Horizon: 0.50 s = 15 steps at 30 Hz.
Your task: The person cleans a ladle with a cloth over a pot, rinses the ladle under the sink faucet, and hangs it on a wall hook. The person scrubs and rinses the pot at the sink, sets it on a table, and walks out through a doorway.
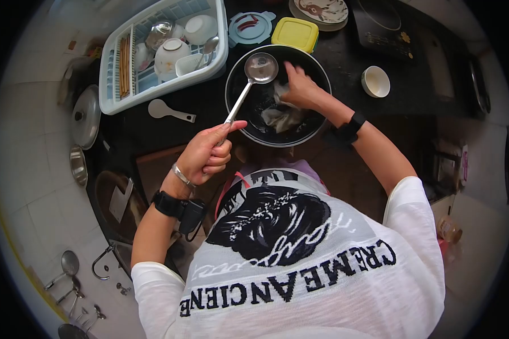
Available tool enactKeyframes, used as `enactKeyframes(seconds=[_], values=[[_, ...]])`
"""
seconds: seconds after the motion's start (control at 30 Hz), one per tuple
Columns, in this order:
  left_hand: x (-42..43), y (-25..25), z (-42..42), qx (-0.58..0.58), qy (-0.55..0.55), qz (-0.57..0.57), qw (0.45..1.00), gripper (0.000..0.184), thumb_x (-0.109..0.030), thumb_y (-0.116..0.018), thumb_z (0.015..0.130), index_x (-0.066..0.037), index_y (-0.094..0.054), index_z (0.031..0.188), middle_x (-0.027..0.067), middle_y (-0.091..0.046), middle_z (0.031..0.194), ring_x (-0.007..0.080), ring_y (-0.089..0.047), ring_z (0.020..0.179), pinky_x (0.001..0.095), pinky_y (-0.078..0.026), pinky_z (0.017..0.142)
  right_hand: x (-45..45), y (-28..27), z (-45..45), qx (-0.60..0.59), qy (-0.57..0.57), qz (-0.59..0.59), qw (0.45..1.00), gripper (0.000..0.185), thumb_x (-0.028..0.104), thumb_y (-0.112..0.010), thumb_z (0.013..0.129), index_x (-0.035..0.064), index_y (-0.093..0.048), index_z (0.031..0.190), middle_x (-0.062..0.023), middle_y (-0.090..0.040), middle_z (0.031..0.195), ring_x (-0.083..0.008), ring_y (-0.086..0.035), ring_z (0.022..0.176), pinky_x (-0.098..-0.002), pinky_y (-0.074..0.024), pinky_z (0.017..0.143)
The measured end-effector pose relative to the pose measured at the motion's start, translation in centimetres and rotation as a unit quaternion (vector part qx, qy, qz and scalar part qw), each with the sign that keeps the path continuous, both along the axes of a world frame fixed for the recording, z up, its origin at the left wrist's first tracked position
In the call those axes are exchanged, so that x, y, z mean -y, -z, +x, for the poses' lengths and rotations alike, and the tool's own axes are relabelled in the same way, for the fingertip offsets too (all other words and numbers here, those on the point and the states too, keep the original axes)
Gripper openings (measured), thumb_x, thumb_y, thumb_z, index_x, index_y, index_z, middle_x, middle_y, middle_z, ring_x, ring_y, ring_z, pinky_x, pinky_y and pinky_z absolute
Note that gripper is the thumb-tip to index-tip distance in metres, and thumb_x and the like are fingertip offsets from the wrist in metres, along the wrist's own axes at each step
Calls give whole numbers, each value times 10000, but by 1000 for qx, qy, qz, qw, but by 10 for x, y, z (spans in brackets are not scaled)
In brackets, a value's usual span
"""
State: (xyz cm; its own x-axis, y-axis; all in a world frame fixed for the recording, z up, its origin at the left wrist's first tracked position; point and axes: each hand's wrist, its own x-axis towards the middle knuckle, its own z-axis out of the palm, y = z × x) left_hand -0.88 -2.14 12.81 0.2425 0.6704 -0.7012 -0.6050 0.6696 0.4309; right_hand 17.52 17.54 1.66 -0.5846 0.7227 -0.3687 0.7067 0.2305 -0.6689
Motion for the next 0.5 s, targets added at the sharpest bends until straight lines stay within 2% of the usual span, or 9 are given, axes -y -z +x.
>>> enactKeyframes(seconds=[0.03, 0.07, 0.1, 0.17, 0.2, 0.23, 0.3, 0.4, 0.5], values=[[0, 0, 0, -4, 3, -3, 1000, 412, -259, -360, 1031, -33, -391, 1374, -87, -202, 551, 1, -171, 405, 150, -155, 318, 1, 5, 4, 85, -101, 169, 977, 735, 140, -706, 719, 41, -369, 1365, -248, -533, 1242, -415, -556, 1101, -460, -479, 916], [0, 1, 1, -8, 6, -5, 1000, 409, -253, -358, 1032, -34, -390, 1376, -88, -201, 553, 1, -174, 408, 150, -156, 320, -2, 14, 8, 100, -190, 97, 972, 685, 173, -721, 692, 107, -473, 1327, -308, -442, 1301, -521, -481, 1124, -464, -458, 937], [0, 3, 2, -8, 6, -5, 1000, 409, -253, -358, 1032, -34, -390, 1376, -88, -201, 553, 1, -174, 408, 150, -156, 320, -3, 22, 10, 100, -190, 97, 972, 685, 173, -721, 692, 107, -473, 1327, -308, -442, 1301, -521, -481, 1124, -464, -458, 937], [1, 7, 1, -21, 8, -8, 1000, 394, -245, -361, 1030, -40, -406, 1363, -89, -208, 553, 0, -182, 412, 150, -160, 325, -5, 39, 10, 227, -378, 126, 889, 381, 152, -700, 710, 67, -652, 1078, -275, -536, 1214, -445, -572, 1041, -440, -497, 862], [1, 6, 2, -22, 7, -7, 1000, 394, -245, -361, 1030, -40, -406, 1363, -89, -208, 553, 0, -182, 412, 150, -160, 325, -13, 49, 11, 180, -350, 53, 918, 156, 115, -662, 724, 40, -697, 856, -217, -631, 1045, -366, -636, 925, -401, -518, 785], [2, 6, 3, -38, 6, -22, 999, 384, -241, -367, 1028, -44, -416, 1354, -88, -216, 553, 0, -187, 412, 150, -162, 328, -9, 24, 7, 178, -351, 56, 918, 156, 115, -662, 724, 40, -697, 856, -217, -631, 1045, -366, -636, 925, -401, -518, 785], [4, 6, 4, -51, -2, -39, 998, 374, -237, -373, 1026, -49, -426, 1345, -87, -225, 553, 0, -192, 412, 151, -164, 330, -2, -35, 10, 104, -241, 6, 965, 156, 100, -615, 746, 73, -706, 870, -184, -670, 836, -342, -658, 844, -391, -522, 744], [5, 6, 9, -75, 10, -37, 996, 348, -211, -391, 1015, -57, -447, 1322, -85, -252, 559, 4, -200, 409, 158, -170, 331, 9, -83, 10, 4, -166, 31, 986, 162, 86, -597, 742, 56, -681, 877, -163, -648, 897, -344, -631, 873, -404, -499, 779], [1, 2, 23, -114, 43, -49, 991, 341, -174, -399, 1002, -57, -453, 1317, -82, -272, 566, 7, -206, 408, 165, -176, 332, 15, -72, -3, -128, -114, 118, 978, 175, 66, -581, 744, 53, -664, 898, -157, -631, 935, -341, -606, 920, -410, -484, 821]])
